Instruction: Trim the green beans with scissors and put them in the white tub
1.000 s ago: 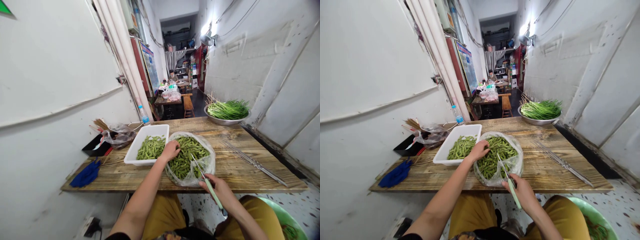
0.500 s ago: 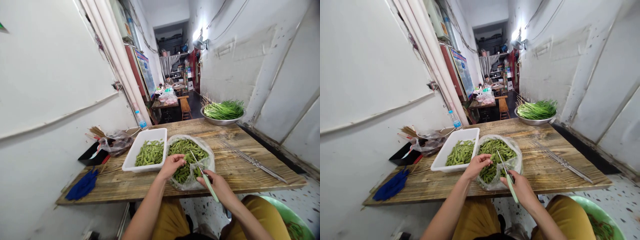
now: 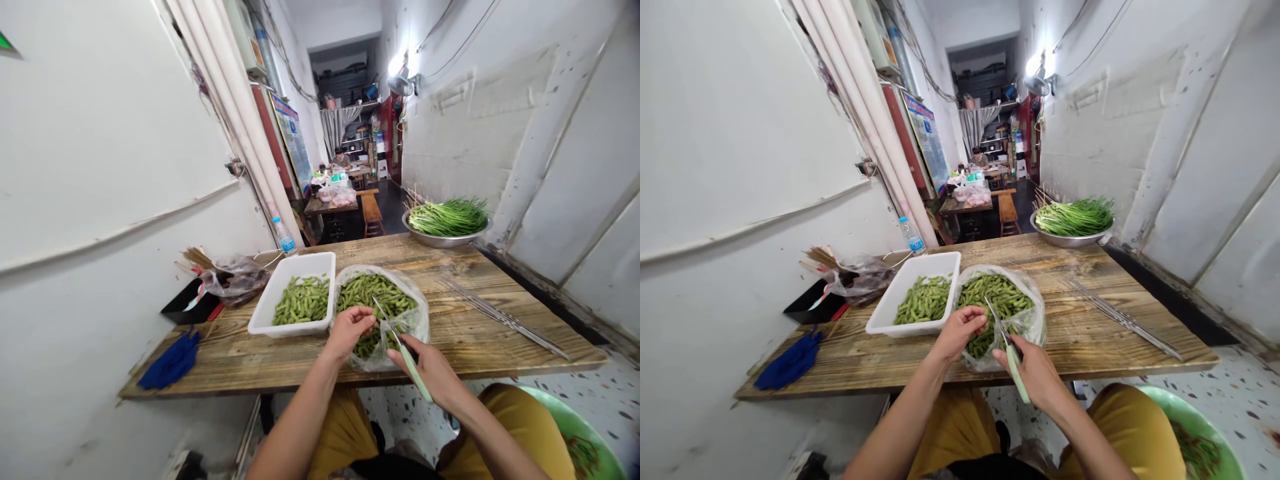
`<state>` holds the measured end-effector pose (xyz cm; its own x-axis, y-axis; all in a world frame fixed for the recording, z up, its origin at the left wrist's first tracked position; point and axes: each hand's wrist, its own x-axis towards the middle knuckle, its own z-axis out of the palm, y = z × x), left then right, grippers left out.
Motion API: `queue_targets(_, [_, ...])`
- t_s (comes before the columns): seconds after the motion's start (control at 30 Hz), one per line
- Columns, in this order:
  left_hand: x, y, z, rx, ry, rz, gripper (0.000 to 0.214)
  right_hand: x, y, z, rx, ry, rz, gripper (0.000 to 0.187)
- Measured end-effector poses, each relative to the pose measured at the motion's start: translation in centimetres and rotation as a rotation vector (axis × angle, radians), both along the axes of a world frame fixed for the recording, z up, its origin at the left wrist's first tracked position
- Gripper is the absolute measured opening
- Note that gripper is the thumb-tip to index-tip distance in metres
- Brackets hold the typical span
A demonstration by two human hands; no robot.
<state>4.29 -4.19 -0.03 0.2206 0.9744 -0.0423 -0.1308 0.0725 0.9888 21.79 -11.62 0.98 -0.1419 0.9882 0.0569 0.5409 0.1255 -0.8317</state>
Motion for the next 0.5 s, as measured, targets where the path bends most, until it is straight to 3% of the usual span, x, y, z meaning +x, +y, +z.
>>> queue_targets(0.27, [0.04,-0.77,0.68,-0.012,-0.044,-0.010,0.031,-0.35,0.19,-0.92,0.006,0.076,0.028,0.044])
queue_targets(0.5, [0.01,-0.91,0.61,0.016,0.010,-0.008,0.026,-0.21,0.27,-0.53,0.017,0.082,0.027,0.040])
